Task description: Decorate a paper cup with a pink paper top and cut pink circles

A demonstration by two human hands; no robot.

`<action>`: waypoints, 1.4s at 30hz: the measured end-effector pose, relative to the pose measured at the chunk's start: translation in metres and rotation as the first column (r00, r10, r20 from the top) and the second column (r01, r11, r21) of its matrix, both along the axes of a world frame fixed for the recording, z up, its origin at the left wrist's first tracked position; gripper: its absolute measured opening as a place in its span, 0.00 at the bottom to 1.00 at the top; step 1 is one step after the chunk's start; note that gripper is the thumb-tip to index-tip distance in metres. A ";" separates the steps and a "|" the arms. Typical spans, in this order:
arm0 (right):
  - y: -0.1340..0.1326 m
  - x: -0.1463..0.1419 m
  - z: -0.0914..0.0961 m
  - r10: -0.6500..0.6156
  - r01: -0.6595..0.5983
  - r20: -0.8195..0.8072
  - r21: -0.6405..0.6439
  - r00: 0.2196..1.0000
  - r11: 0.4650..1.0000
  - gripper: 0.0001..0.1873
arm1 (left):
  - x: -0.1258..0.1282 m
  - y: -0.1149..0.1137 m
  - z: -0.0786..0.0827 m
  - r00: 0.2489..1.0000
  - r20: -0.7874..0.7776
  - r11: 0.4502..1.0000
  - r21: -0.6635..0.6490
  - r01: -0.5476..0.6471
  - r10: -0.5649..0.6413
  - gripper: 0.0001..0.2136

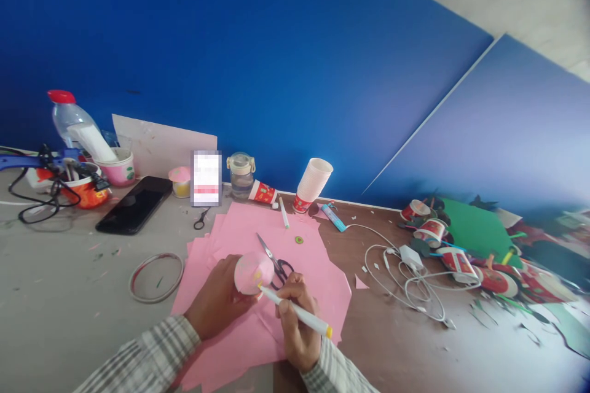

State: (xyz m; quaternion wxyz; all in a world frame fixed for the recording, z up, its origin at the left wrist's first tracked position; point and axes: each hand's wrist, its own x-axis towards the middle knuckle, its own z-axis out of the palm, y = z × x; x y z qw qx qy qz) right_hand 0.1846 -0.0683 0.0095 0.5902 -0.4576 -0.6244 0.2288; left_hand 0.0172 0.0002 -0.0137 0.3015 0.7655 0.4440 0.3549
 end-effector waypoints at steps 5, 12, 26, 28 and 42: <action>-0.001 0.000 0.000 -0.006 0.006 0.005 -0.001 1.000 1.000 0.05 | 0.000 -0.001 0.001 1.000 -0.001 1.000 0.014 0.000 0.000 0.23; -0.001 -0.001 0.001 0.013 -0.013 0.000 0.012 1.000 1.000 0.05 | -0.001 -0.001 0.000 1.000 -0.001 1.000 0.022 0.008 -0.008 0.23; -0.003 -0.011 0.010 0.015 -0.062 0.185 0.252 0.983 0.966 0.04 | 0.001 0.000 -0.001 1.000 -0.026 1.000 0.016 -0.006 0.007 0.23; -0.002 -0.012 0.009 0.010 -0.063 0.201 0.262 0.979 0.963 0.04 | 0.001 0.000 -0.001 1.000 -0.024 1.000 0.022 -0.002 0.003 0.24; 0.000 -0.012 0.014 -0.057 -0.007 0.238 0.260 0.970 0.966 0.06 | 0.000 -0.001 -0.001 0.999 -0.048 1.000 0.024 -0.011 0.012 0.23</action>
